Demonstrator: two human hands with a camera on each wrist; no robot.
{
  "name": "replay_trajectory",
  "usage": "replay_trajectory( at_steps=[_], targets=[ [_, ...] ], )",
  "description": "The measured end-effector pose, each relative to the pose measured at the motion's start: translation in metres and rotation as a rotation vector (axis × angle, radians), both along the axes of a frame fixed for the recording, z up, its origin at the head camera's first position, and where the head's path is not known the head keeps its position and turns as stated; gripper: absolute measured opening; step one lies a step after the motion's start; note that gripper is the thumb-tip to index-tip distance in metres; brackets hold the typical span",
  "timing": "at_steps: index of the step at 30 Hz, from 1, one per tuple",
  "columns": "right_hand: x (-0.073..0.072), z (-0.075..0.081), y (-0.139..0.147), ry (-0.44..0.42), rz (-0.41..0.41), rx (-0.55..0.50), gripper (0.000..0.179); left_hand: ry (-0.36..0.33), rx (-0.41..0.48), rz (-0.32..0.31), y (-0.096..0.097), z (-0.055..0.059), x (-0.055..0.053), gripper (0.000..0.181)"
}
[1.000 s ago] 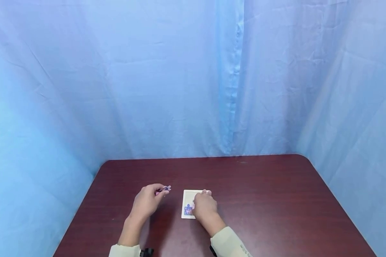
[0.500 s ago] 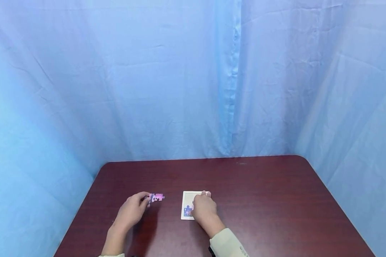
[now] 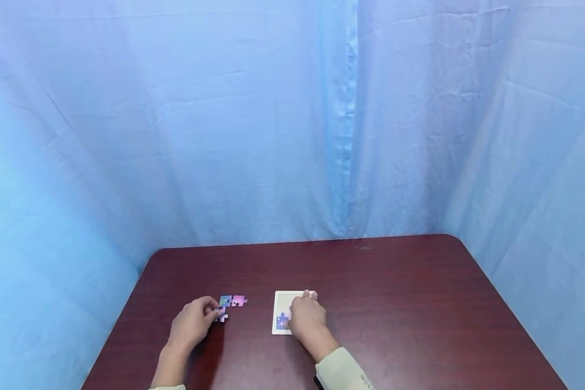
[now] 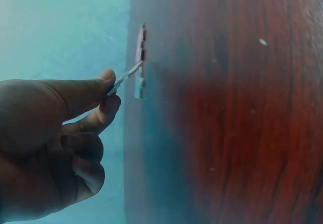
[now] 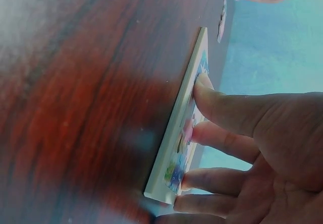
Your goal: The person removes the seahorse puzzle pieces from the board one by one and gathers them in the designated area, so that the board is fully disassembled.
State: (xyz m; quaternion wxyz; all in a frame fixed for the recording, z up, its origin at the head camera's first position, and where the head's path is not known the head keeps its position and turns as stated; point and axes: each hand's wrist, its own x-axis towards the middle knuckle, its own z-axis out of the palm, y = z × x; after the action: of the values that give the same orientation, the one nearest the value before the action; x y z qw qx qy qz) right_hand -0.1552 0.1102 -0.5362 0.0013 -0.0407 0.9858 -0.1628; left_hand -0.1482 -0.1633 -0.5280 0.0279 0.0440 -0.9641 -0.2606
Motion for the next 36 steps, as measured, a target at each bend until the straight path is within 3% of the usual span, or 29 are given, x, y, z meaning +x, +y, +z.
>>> replay_trajectory(
  at_steps=[10,16,25,28,36],
  targets=[
    [0.001,0.002,-0.002,0.000,0.006,0.004,0.034,-0.017,-0.047,0.024,-0.005,-0.011,-0.005,0.011],
    [0.001,0.000,-0.001,0.003,0.008,0.009,0.035,-0.019,-0.059,0.040,-0.008,-0.012,-0.004,0.014],
    [0.001,-0.004,0.004,0.026,0.052,0.008,0.019,0.013,-0.070,0.074,-0.004,-0.010,0.000,0.010],
    [0.001,-0.006,0.007,0.029,0.061,0.027,0.019,0.071,-0.060,0.059,0.008,-0.011,0.004,0.009],
    [0.000,-0.009,0.009,0.007,0.045,0.024,0.021,0.198,-0.019,-0.076,0.047,-0.004,0.020,0.008]
  ],
)
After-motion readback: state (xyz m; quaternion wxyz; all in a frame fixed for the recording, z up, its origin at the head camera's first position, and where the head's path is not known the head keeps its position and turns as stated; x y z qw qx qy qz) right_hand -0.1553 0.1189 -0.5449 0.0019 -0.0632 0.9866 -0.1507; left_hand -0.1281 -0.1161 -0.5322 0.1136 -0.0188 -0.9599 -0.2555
